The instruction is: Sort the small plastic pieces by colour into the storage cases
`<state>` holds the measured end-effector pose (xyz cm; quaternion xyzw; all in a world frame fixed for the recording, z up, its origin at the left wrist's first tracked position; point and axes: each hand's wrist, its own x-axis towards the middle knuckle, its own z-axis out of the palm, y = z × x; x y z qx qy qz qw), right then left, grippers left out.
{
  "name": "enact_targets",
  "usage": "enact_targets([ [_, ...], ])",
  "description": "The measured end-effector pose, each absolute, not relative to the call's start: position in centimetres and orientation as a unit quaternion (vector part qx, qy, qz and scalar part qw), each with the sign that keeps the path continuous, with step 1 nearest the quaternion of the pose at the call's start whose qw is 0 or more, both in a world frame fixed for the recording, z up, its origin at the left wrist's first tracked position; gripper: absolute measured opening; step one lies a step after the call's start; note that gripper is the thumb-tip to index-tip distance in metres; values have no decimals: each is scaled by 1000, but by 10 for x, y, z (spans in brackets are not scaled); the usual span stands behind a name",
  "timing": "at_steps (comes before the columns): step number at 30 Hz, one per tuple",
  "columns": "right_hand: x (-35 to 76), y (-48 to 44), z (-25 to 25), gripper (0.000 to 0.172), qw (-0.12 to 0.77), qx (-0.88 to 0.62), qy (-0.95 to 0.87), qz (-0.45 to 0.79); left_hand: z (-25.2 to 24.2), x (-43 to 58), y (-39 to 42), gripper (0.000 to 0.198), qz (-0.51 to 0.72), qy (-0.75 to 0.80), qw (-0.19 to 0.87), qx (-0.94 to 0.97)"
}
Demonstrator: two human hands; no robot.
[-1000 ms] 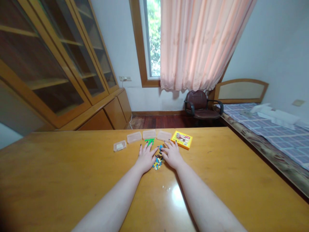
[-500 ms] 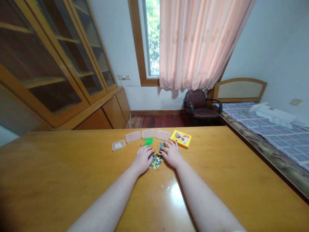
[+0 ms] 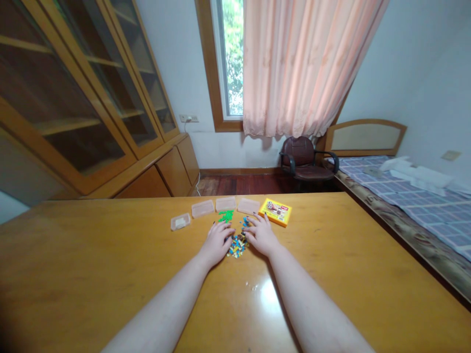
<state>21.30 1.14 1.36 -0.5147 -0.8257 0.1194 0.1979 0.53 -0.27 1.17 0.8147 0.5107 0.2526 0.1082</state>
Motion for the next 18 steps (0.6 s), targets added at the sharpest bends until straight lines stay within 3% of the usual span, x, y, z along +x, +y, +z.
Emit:
enact_targets([
  [6, 215, 11, 13, 26, 171, -499, -839, 134, 8, 4, -1, 26, 261, 518, 104, 807],
  [11, 213, 15, 8, 41, 139, -510, -841, 115, 4, 3, 1, 26, 268, 521, 100, 804],
  [18, 217, 15, 10, 34, 228, -484, -837, 112, 3, 2, 2, 26, 278, 522, 107, 799],
])
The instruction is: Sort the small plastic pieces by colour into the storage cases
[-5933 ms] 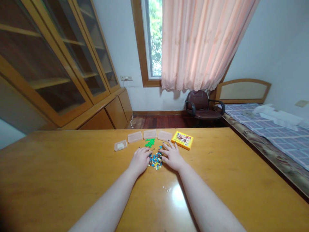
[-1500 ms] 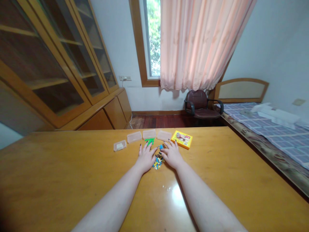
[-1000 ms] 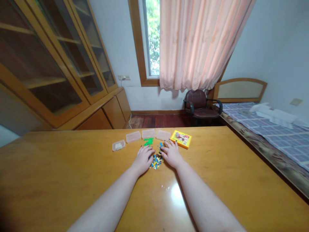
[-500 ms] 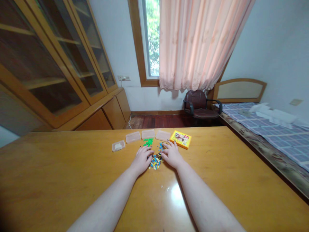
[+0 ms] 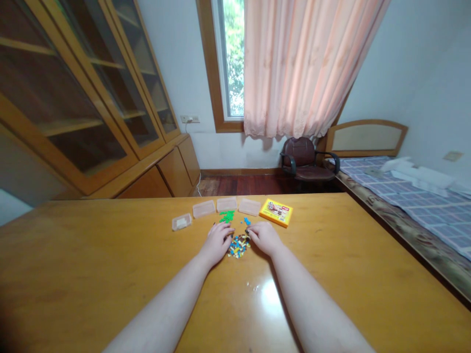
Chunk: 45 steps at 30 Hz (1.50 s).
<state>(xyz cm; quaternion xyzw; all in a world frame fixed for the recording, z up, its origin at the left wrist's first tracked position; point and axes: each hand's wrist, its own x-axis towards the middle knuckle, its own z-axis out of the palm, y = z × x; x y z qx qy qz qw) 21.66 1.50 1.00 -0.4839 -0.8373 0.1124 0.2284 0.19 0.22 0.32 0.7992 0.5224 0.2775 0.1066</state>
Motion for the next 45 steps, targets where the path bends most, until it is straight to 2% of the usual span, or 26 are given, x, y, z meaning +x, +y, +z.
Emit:
enact_targets([
  [3, 217, 13, 11, 40, 246, -477, -834, 130, 3, 2, 3, 25, 278, 527, 116, 795],
  [8, 215, 17, 6, 29, 289, -469, -816, 177, 3, -1, 6, 26, 284, 544, 125, 779],
  [16, 227, 23, -3, 40, 384, -549, -699, 251, 5, -7, 9, 32, 308, 559, 136, 757],
  [18, 226, 24, -3, 40, 373, -532, -702, 292, 4, -7, 10, 33, 309, 559, 140, 757],
  [21, 221, 24, -3, 28, 338, -500, -738, 301, 1, -8, 12, 36, 309, 560, 152, 754],
  [26, 218, 22, -1, 31, 334, -506, -746, 276, -1, -11, 15, 41, 305, 539, 168, 767],
  [35, 202, 6, 10, 26, 281, -466, -811, 213, 8, -3, 4, 27, 185, 453, 149, 859],
  [40, 207, 11, 9, 22, 304, -500, -783, 212, 9, -1, 2, 29, 201, 435, 157, 863],
  [42, 210, 11, 9, 24, 315, -515, -767, 218, 11, -2, 2, 29, 213, 449, 154, 854],
  [45, 212, 9, 11, 36, 288, -509, -772, 250, 13, -2, 1, 26, 191, 466, 153, 850],
])
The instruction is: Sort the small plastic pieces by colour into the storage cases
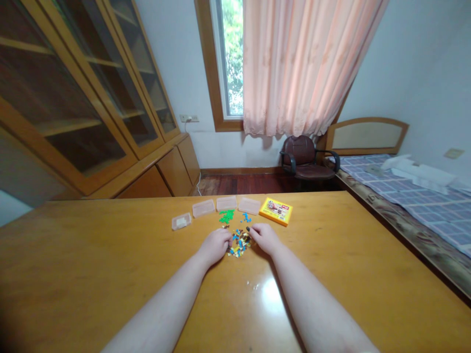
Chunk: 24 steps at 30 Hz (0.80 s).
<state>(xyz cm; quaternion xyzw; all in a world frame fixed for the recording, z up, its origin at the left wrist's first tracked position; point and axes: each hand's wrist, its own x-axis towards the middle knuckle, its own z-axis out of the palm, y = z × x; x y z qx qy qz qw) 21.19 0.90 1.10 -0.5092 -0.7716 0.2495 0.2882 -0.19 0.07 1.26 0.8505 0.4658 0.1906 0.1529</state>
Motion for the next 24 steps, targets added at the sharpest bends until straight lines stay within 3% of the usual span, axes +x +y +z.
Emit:
enact_targets([
  [4, 207, 6, 13, 36, 255, -478, -802, 251, 11, 0, -1, 26, 182, 453, 169, 856],
  [10, 206, 8, 14, 27, 275, -471, -820, 177, 9, -1, 1, 34, 218, 452, 168, 849],
  [14, 203, 6, 13, 44, 187, -448, -857, 170, 4, -4, 5, 45, 228, 483, 135, 834],
  [17, 199, 5, 15, 44, 138, -459, -863, 161, -1, -5, 6, 48, 206, 474, 131, 846],
  [21, 201, 6, 20, 31, 168, -455, -863, 137, 5, -4, 4, 41, 174, 475, 125, 853],
  [24, 203, 6, 18, 31, 192, -454, -862, 120, 14, -3, 2, 34, 155, 512, 99, 839],
])
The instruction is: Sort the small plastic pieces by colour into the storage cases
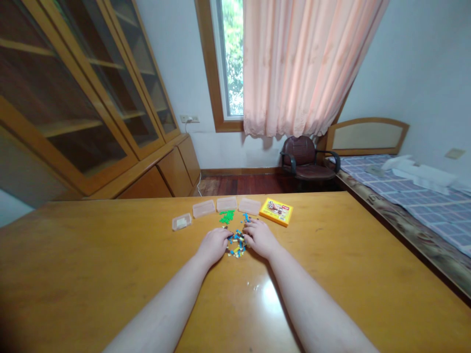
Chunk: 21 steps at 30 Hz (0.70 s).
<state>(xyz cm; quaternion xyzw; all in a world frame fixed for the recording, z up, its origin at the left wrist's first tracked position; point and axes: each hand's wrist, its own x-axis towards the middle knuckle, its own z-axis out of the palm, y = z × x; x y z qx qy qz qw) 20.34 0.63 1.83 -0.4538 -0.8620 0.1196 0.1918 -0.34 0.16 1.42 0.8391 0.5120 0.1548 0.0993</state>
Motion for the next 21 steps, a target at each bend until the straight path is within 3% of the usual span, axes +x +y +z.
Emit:
enact_targets([
  [4, 199, 5, 10, 44, 151, -471, -863, 105, 20, -3, 0, 36, 168, 509, 90, 840],
  [11, 197, 10, 6, 48, 109, -525, -839, 93, 10, 1, -4, 39, 146, 498, 77, 851],
  [21, 206, 12, 9, 40, 143, -556, -815, 82, 17, 1, -4, 34, 134, 546, 72, 824],
])
